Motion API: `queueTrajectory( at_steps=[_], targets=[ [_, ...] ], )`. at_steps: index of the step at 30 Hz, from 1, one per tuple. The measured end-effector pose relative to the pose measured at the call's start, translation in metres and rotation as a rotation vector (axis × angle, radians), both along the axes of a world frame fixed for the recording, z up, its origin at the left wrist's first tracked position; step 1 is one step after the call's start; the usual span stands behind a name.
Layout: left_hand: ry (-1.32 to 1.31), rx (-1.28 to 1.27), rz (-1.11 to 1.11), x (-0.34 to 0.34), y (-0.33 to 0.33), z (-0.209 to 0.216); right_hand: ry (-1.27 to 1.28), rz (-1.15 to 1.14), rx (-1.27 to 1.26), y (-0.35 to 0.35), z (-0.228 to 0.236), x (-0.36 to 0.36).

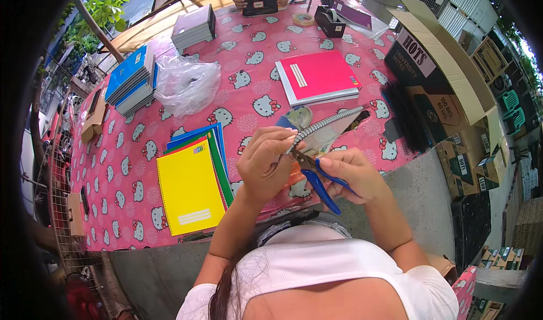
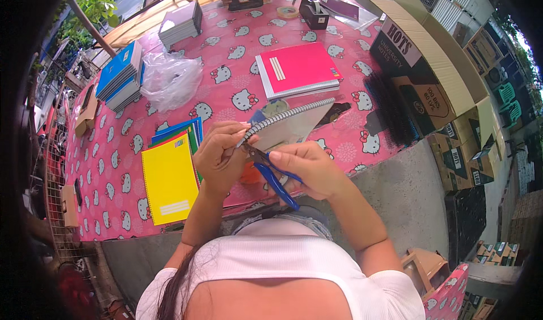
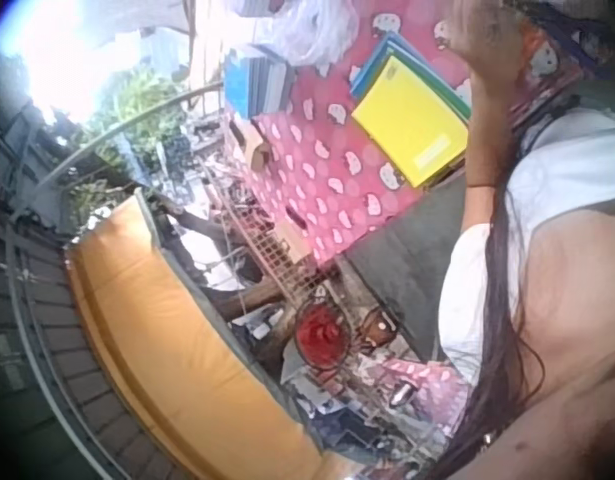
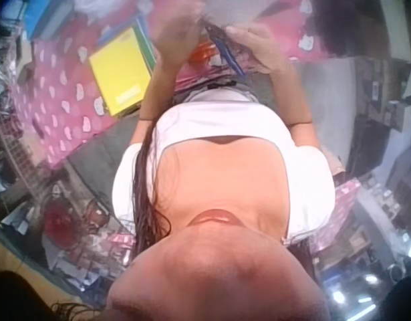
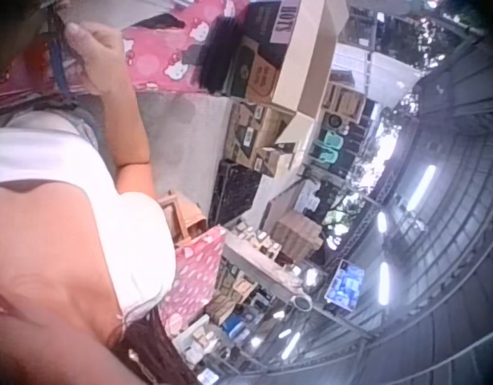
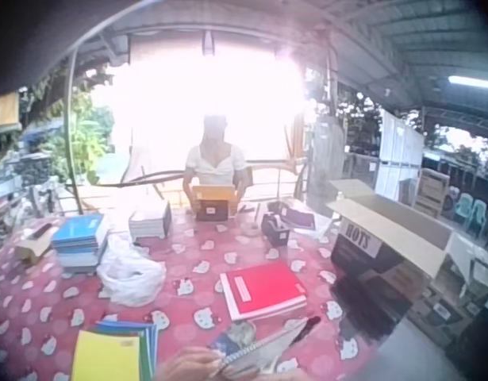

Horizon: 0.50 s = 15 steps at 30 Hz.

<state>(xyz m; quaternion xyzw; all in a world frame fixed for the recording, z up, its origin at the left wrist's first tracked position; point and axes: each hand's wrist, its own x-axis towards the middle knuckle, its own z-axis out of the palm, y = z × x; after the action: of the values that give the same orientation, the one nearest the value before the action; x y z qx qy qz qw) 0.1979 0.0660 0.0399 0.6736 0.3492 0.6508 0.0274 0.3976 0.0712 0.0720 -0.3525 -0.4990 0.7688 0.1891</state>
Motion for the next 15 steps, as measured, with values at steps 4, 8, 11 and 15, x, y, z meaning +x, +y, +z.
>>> queueTrajectory(
  at_steps=[4, 8, 11, 15],
  targets=[
    [-0.064, -0.02, -0.007, -0.007, 0.001, -0.01, 0.049, -0.092, 0.192, -0.015, -0.008, -0.007],
    [-0.224, -0.165, 0.696, -0.079, -0.047, 0.029, -0.17, -0.404, 0.796, -0.01, -0.064, 0.034],
    [0.063, 0.357, 1.026, -0.15, -0.112, 0.09, -0.52, -0.509, 0.799, 0.026, -0.143, 0.074],
    [0.856, 0.619, 1.927, -0.207, -0.159, 0.141, -0.885, -0.278, 1.295, 0.067, -0.175, 0.084]
  ],
)
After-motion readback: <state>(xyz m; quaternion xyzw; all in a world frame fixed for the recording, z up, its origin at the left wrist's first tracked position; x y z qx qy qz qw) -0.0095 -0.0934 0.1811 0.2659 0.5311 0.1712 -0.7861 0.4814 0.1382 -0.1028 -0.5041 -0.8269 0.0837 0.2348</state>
